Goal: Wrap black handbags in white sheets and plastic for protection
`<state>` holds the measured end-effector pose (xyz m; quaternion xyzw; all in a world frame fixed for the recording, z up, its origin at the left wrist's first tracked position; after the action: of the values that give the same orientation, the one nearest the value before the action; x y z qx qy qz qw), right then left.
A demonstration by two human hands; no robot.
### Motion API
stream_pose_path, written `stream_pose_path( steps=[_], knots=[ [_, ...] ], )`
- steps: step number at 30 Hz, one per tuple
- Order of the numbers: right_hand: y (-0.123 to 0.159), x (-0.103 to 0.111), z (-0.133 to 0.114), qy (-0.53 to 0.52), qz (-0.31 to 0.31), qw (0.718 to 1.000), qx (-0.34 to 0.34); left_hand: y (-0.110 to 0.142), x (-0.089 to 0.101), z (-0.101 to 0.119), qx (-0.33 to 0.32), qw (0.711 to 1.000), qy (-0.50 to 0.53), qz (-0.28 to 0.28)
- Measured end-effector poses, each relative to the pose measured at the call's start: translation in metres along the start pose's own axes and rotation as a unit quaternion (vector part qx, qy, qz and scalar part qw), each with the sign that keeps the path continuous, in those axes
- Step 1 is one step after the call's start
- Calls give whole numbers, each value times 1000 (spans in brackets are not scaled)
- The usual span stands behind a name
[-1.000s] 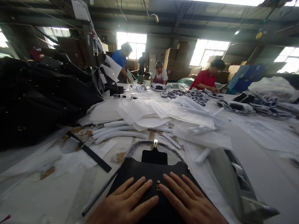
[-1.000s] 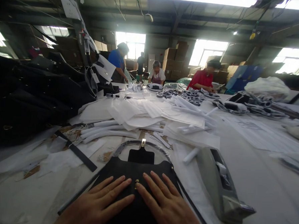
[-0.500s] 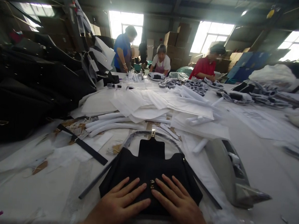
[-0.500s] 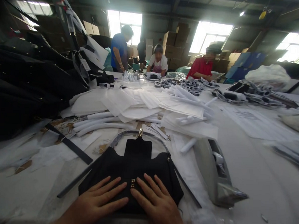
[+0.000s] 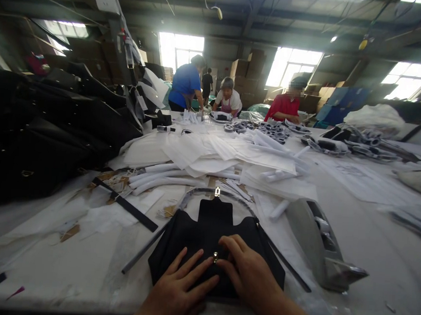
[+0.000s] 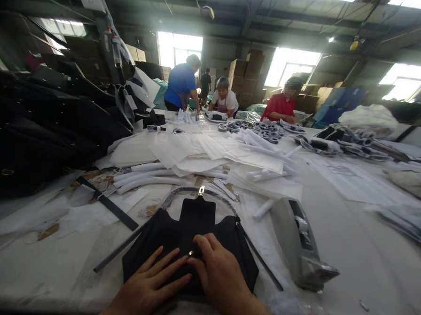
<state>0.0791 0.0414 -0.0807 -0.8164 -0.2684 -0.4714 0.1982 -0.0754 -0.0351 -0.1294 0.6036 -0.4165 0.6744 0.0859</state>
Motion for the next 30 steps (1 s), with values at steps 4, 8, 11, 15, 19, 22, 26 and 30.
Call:
stream_pose_path(
  steps=[4, 8, 11, 15, 19, 22, 26, 30],
  knots=[
    [-29, -7, -21, 189, -73, 977, 64, -5, 7, -2, -8, 999, -40, 18],
    [-38, -19, -26, 260, -95, 957, 86, -7, 12, -3, -6, 996, -55, 66],
    [-41, -22, -18, 239, -94, 966, -10, -7, 11, -3, -1, 997, -43, 56],
    [-37, -12, -14, 211, -103, 970, -57, -7, 12, -2, -5, 999, -24, 36],
    [-15, 12, -3, 131, -87, 988, -8, -5, 9, -3, 7, 1000, -10, 26],
    [12, 11, 12, 186, -46, 977, 89, -4, 7, -3, 12, 1000, -7, 27],
    [37, -18, 37, 268, -12, 956, 116, -6, 9, -2, 14, 1000, 13, 23],
    [38, -30, 40, 285, -7, 952, 109, -15, 8, 3, 22, 999, 32, 36]
  ],
)
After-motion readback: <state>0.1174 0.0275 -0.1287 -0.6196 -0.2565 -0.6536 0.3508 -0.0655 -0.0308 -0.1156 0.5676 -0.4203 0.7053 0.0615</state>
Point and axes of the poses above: each hand's wrist, its own y-axis away from the middle knuckle, its own x-axis out of the back of the hand, z = x × y, the point moved 6 cm from there along -y, towards the middle knuckle, and after that the axes turned 6 degrees about -z, right-handed, at the moved point
